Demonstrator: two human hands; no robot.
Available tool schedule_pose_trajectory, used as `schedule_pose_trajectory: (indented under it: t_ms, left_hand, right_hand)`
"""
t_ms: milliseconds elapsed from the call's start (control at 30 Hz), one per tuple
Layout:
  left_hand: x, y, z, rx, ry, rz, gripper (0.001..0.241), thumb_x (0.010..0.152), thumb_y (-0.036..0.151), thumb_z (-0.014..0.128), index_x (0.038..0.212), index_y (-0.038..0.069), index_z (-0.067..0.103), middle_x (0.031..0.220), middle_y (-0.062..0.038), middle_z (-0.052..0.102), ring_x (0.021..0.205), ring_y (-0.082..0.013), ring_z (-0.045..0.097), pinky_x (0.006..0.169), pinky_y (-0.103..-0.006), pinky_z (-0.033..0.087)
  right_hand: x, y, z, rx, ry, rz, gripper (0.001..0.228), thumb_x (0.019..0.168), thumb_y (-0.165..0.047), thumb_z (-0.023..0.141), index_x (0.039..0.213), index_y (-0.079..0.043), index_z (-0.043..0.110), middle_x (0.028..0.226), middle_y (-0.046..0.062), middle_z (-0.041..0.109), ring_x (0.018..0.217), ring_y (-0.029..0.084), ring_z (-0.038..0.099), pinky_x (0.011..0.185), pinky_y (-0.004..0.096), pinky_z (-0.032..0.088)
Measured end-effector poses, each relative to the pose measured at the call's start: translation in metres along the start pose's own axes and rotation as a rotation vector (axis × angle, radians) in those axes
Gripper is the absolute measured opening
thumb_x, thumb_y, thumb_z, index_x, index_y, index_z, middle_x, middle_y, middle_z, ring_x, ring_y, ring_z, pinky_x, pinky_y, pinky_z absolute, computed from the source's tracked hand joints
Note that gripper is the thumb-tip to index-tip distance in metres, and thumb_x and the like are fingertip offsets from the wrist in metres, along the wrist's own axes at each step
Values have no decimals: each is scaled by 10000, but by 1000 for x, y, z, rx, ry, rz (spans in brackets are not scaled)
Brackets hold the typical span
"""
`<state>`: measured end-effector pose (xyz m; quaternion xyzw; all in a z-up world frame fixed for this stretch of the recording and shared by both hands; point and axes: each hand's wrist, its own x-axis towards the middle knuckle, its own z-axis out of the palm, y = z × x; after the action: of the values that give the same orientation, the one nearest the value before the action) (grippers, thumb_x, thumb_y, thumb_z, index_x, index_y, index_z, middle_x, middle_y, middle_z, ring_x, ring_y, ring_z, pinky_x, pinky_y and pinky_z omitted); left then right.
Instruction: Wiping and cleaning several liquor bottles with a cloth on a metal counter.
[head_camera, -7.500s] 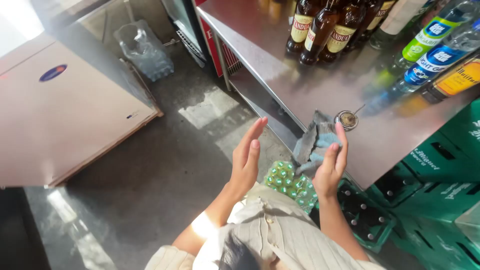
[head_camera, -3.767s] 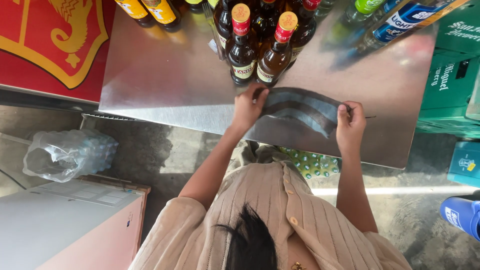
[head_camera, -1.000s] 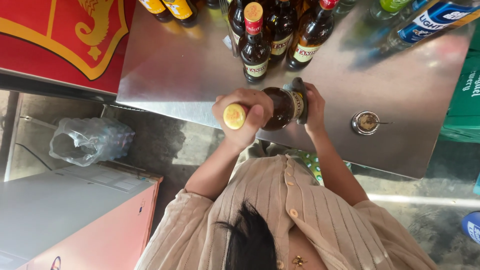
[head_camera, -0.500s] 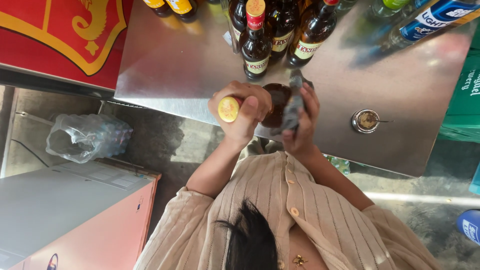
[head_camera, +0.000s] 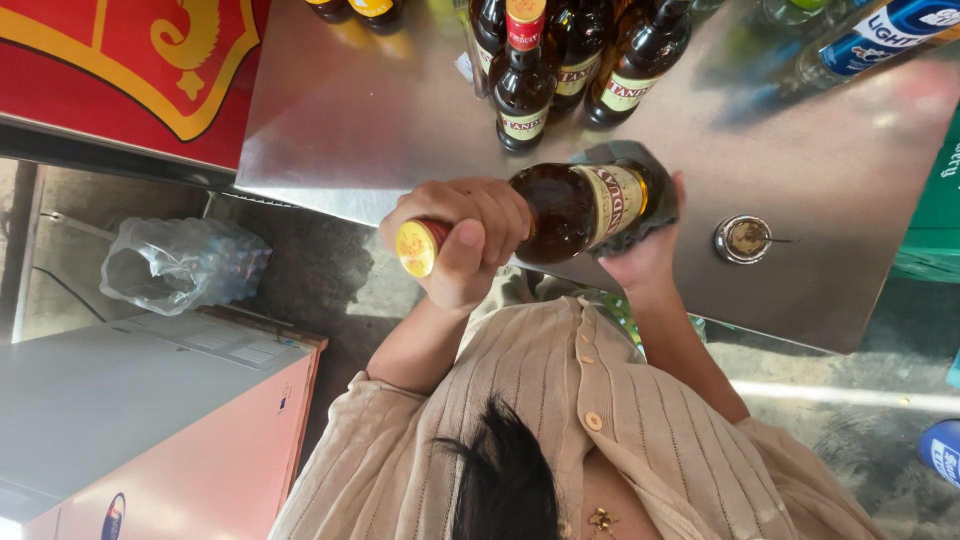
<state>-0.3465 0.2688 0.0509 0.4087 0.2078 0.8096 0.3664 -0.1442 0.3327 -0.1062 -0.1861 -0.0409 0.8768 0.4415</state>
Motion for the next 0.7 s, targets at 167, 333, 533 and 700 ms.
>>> schedule_pose_trajectory:
  t_ms: [167,333,533,700]
  left_hand:
    - [-6,-3,-6,-48,119,-21,241,1003,113,596,829,36,447,598,-63,451,453,-168,429,492,-364,451]
    - [-13,-1,0,-25,139,-24,261,1014,139,608,831,29,458,609,-62,461,464,-167,434,511,-361,461]
    - [-9,5,7,-80,130,-39,246,1004,130,635,853,27,469,639,-78,493,553,-172,457,560,-347,478]
    - [17,9,-9,-44,-330,-151,202,944,90,714,864,-2,553,690,-112,586,561,-220,574,568,-358,523]
  right_hand:
    - [-9,19,-96,-452,397,-446,709,981,-587,633,1379,-12,521,1371,169,625,1236,313,659,1094,528,536]
    - [-7,18,-96,-493,500,-702,679,992,-532,683,1352,-20,420,1393,181,581,1271,337,633,1135,586,531]
    - [-4,-8,-27,-146,-27,-187,611,978,-453,567,1402,-13,550,1363,161,647,1257,317,657,1120,482,520]
    - [5,-26,-68,-246,288,187,485,1006,-383,627,1330,-22,658,1272,145,703,1180,313,666,1071,475,537]
